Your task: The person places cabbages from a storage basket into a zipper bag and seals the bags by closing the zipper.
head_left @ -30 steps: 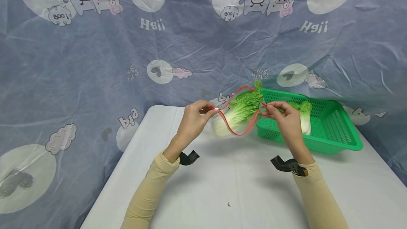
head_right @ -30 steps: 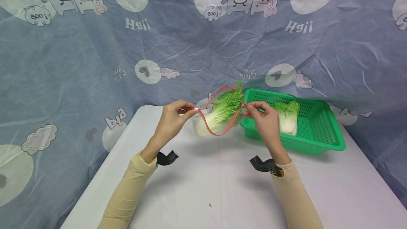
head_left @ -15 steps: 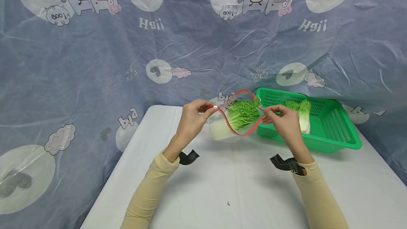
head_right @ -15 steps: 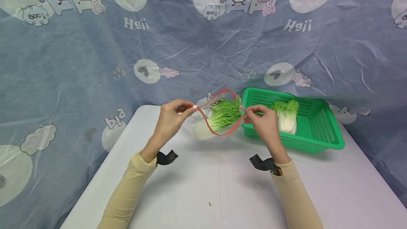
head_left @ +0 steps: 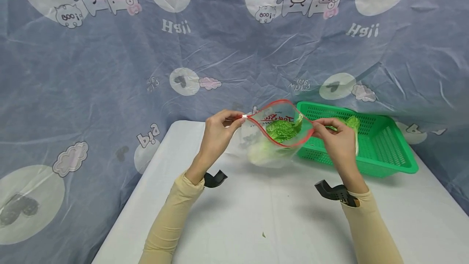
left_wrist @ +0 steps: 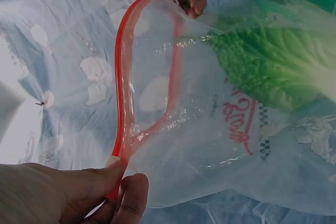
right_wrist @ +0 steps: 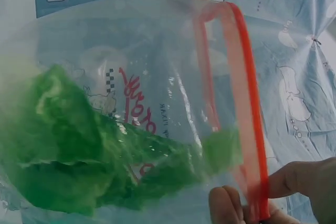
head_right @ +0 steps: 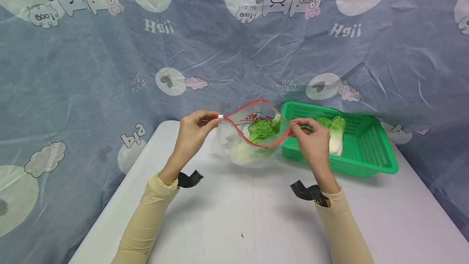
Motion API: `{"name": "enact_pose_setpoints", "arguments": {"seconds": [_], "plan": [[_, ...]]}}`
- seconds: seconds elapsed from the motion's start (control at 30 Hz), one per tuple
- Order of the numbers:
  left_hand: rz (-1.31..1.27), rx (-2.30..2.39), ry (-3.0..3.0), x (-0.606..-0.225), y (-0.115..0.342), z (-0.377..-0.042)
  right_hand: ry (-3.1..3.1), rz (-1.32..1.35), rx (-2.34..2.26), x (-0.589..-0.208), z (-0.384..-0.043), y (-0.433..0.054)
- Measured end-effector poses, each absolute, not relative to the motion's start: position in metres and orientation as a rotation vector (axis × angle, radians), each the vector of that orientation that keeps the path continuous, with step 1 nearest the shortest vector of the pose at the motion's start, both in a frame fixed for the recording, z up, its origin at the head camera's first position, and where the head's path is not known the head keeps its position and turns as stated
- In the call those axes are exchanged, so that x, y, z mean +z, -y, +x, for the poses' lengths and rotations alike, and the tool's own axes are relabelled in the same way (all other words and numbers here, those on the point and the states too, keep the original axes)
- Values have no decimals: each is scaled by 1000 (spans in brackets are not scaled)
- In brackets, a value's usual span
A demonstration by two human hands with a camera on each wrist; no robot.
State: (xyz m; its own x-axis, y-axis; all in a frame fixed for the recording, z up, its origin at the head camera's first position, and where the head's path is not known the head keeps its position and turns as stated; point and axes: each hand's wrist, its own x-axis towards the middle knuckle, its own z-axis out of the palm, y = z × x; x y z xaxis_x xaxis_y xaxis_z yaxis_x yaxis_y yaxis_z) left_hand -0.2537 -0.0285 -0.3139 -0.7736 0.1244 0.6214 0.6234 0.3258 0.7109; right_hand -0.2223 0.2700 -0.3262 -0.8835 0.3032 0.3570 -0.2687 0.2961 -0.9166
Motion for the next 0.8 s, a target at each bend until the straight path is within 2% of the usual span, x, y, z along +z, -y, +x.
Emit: {"name": "enact_pose_setpoints", "arguments": {"seconds": [0.37,0.8], "plan": [[-603,-1476,2066,-310,42,-258,2122,117,1646,-342,-237,-262],[-432,-1301,2059,-298,64,-252,2250,154,1588,-376,-283,-224]]}}
